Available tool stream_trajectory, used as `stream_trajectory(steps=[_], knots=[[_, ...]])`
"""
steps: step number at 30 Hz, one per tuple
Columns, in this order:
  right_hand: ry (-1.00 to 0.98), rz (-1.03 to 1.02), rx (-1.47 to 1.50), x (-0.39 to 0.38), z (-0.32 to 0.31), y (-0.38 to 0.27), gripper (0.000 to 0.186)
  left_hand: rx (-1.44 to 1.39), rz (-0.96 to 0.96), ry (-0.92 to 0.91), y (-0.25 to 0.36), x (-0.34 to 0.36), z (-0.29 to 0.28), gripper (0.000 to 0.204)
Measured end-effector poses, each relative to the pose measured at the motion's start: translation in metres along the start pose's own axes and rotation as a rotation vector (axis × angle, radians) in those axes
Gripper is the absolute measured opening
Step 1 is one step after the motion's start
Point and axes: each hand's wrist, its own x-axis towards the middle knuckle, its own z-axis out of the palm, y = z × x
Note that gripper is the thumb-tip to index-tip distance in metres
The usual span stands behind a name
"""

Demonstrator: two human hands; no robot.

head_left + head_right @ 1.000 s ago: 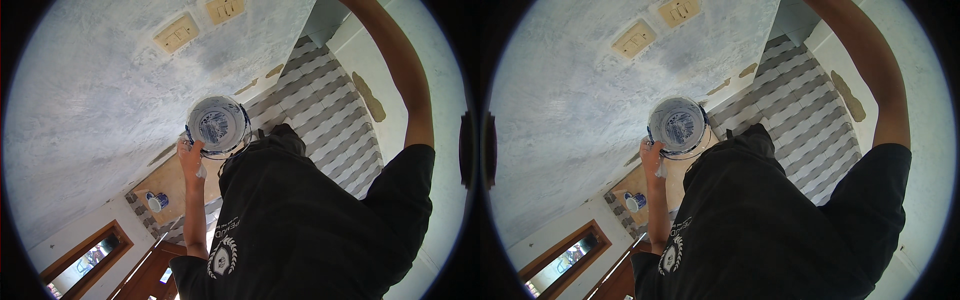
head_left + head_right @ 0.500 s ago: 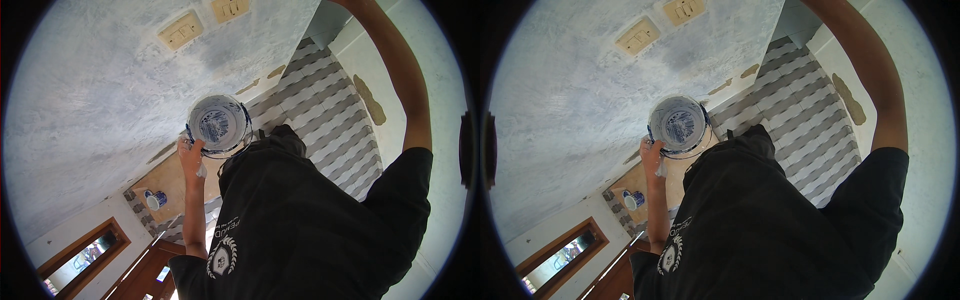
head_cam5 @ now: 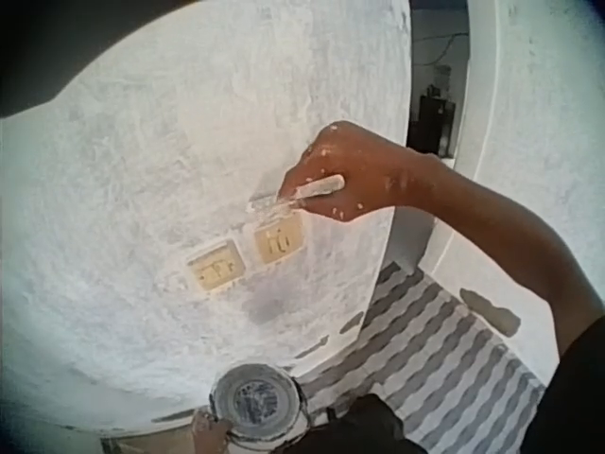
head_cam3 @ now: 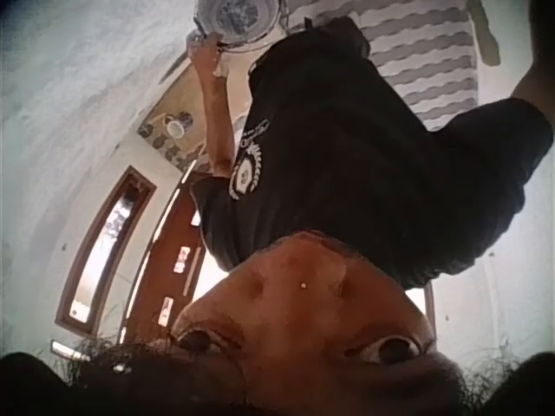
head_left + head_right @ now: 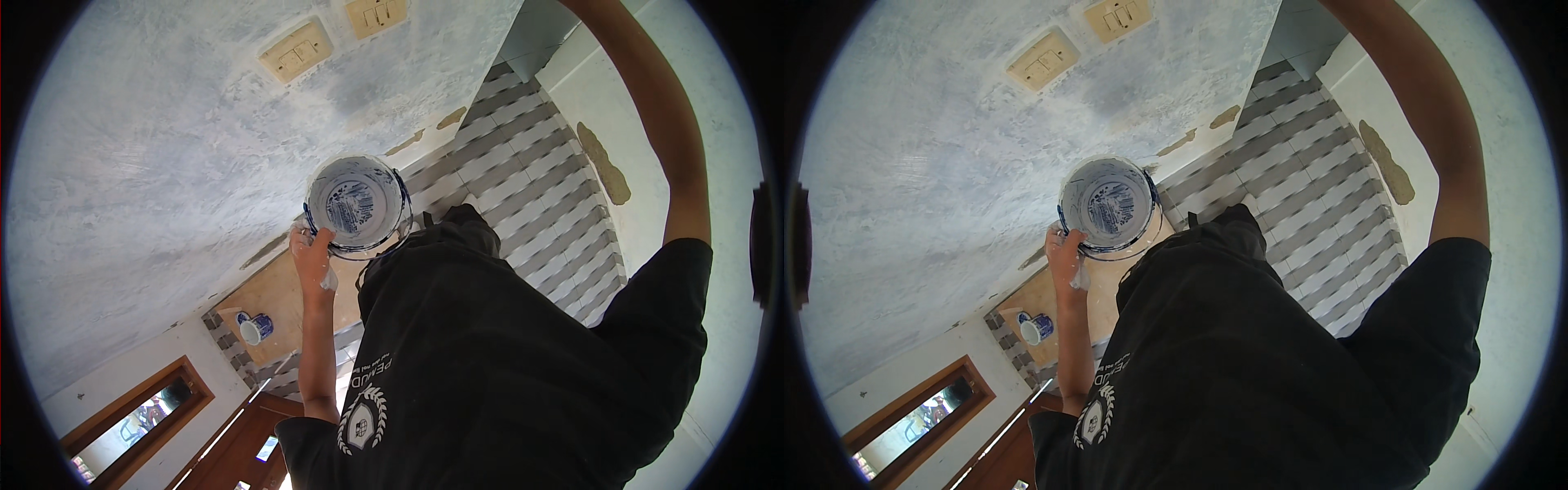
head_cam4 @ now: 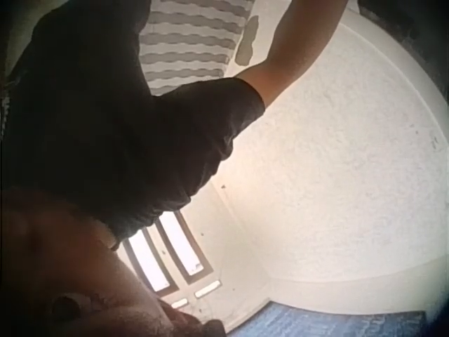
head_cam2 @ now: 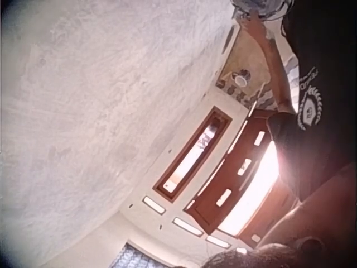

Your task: Applying plaster or putty to a wall using a scraper and a brush.

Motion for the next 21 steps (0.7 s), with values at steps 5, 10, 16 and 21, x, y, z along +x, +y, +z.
stream_trajectory(steps=[5,10,16,21], knots=[[0.003,0.093,0.145,-0.003,-0.005,0.004,0.019,-0.045,-0.005,-0.007,-0.002,-0.003,-0.003,0.025],[-0.006,0.119,0.103,-0.006,-0.011,0.001,0.019,-0.088,0.026,0.010,0.001,-0.006,-0.002,0.024],[0.015,0.154,0.152,-0.012,-0.010,0.016,0.019,-0.031,0.001,0.005,-0.004,-0.002,-0.007,0.022],[0.035,0.131,0.103,-0.022,-0.008,0.002,0.021,-0.031,0.032,0.036,-0.019,0.003,-0.013,0.022]])
